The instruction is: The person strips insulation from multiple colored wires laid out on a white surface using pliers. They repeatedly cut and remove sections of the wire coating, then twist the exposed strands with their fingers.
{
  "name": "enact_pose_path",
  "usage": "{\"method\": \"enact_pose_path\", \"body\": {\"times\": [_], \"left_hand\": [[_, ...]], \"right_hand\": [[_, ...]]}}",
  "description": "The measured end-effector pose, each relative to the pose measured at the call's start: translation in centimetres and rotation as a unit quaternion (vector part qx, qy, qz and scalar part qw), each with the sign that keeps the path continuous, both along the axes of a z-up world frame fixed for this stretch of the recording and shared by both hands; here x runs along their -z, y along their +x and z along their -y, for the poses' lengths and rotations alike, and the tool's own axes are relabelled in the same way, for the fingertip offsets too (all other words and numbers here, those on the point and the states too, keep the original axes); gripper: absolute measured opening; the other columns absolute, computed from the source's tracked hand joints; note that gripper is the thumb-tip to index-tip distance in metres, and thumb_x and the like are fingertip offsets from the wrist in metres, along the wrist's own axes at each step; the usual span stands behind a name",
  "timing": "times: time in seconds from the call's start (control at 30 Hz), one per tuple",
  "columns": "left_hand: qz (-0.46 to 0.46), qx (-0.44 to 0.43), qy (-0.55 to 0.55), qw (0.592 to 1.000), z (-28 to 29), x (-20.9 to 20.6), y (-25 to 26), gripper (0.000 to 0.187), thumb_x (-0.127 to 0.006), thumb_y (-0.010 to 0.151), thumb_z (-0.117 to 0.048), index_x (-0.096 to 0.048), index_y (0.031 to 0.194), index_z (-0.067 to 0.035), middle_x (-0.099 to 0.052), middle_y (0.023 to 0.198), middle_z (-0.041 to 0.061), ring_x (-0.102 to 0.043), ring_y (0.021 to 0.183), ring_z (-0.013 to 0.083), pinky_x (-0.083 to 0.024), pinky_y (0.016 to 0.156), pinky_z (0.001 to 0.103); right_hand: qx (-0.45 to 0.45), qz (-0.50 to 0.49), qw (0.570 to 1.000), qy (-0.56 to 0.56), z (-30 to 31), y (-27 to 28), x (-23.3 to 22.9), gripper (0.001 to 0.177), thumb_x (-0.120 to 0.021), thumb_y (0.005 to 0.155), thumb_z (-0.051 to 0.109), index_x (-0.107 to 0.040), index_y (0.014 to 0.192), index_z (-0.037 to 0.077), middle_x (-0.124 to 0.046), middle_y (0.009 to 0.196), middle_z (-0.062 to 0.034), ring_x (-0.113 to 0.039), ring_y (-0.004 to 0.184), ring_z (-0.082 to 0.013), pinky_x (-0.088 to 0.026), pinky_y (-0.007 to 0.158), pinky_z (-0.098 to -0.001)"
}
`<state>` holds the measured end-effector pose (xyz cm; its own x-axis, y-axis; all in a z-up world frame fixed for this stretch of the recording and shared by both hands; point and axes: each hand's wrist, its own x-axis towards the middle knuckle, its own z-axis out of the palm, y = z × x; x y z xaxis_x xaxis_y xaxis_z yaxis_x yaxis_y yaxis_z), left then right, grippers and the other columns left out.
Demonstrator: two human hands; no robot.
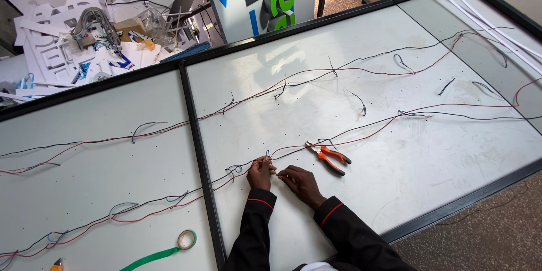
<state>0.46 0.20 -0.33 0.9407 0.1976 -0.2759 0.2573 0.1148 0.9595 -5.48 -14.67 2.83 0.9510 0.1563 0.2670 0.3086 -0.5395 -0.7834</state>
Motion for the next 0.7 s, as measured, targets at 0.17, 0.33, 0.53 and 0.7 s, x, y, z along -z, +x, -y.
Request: {"method": "enact_pose_path", "body": {"times": [0.17, 0.33, 0.53, 0.7], "left_hand": [[-0.036, -0.031, 0.069, 0.996, 0.6, -1.8, 1.0, 0.014, -0.076, 0.102, -0.013, -0.078, 0.099, 0.001, -0.072, 0.06, 0.014, -0.066, 0.034, 0.0239, -0.051, 0.027, 0.031], [-0.016, -0.016, 0.153, 0.988, 1.1, -1.3, 0.0, 0.026, -0.08, 0.102, -0.027, -0.073, 0.086, -0.007, -0.064, 0.043, 0.009, -0.062, 0.032, 0.0213, -0.046, 0.031, 0.029], [0.008, 0.009, 0.197, 0.98, 0.0, 0.2, -1.1, 0.027, -0.079, 0.105, -0.039, -0.072, 0.094, -0.015, -0.067, 0.045, 0.006, -0.068, 0.042, 0.0215, -0.053, 0.047, 0.031], [0.006, 0.225, 0.379, 0.898, -2.1, 0.9, -5.7, 0.017, -0.072, 0.107, -0.035, -0.083, 0.109, -0.022, -0.086, 0.11, -0.001, -0.082, 0.094, 0.0256, -0.06, 0.082, 0.047]], "right_hand": [[0.055, 0.068, 0.996, -0.003, -0.5, 0.4, -0.2, 0.009, -0.075, 0.111, 0.02, -0.083, 0.109, 0.015, -0.08, 0.113, -0.0096, -0.08, 0.101, -0.0359, -0.064, 0.085, -0.0497], [0.077, 0.1, 0.991, 0.051, -1.6, 2.0, -0.5, 0.01, -0.069, 0.113, 0.012, -0.078, 0.11, 0.008, -0.081, 0.122, -0.0155, -0.079, 0.12, -0.0419, -0.061, 0.096, -0.0552], [0.07, 0.022, 0.995, 0.063, -2.0, 3.0, -0.4, 0.014, -0.069, 0.116, 0.022, -0.076, 0.12, 0.011, -0.083, 0.111, -0.0177, -0.079, 0.108, -0.048, -0.06, 0.092, -0.0601], [0.053, 0.03, 0.998, 0.013, -1.7, 3.3, 0.4, 0.019, -0.067, 0.114, 0.031, -0.075, 0.117, 0.014, -0.084, 0.114, -0.0039, -0.079, 0.106, -0.0272, -0.059, 0.091, -0.039]]}}
